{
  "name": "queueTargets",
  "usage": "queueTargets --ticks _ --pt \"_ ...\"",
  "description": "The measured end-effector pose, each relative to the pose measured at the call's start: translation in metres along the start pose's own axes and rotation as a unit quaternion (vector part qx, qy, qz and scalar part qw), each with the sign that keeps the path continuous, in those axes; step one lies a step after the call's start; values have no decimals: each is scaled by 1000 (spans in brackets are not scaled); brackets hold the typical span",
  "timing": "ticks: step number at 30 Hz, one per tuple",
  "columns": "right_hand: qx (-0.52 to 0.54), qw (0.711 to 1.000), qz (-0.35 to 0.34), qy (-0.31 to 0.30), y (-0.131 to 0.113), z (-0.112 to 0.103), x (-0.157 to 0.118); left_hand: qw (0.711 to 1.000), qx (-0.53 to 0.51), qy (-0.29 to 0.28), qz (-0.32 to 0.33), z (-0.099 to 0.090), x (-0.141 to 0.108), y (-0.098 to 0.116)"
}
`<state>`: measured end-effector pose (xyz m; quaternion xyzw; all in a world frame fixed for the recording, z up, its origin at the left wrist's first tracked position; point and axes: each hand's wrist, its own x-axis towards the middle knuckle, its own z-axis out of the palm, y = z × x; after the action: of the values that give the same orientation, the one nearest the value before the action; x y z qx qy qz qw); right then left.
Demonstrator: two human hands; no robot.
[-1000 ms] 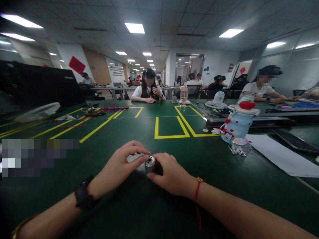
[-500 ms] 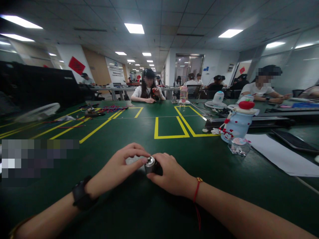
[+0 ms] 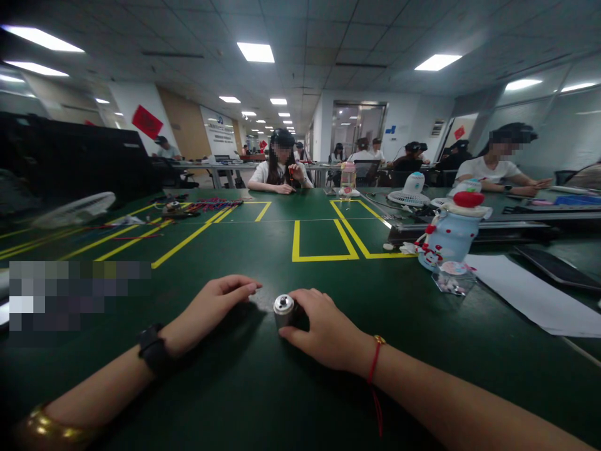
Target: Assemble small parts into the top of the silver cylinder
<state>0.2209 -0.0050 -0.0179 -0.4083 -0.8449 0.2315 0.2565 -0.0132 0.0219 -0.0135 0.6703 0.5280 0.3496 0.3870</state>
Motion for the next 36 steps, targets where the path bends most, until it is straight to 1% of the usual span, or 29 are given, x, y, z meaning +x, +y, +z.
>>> queueTargets --ticks 5,18,25,31,33,36 --pt "0 1000 -4 2 1 0 -1 1000 -8 -10 1 2 -1 -3" --pt "-2 1000 -1 0 1 0 0 1000 4 -26 15 1 -1 -2" --pt "-8 1000 -6 6 3 0 1 998 42 -42 27 1 -4 2" --pt "-9 1000 -11 6 3 1 0 989 95 -74 85 4 -7 12" --pt "-8 1000 -13 6 3 1 1 985 116 -76 105 5 -9 18" --pt "-8 1000 -16 7 4 2 1 982 120 -71 130 7 -13 27"
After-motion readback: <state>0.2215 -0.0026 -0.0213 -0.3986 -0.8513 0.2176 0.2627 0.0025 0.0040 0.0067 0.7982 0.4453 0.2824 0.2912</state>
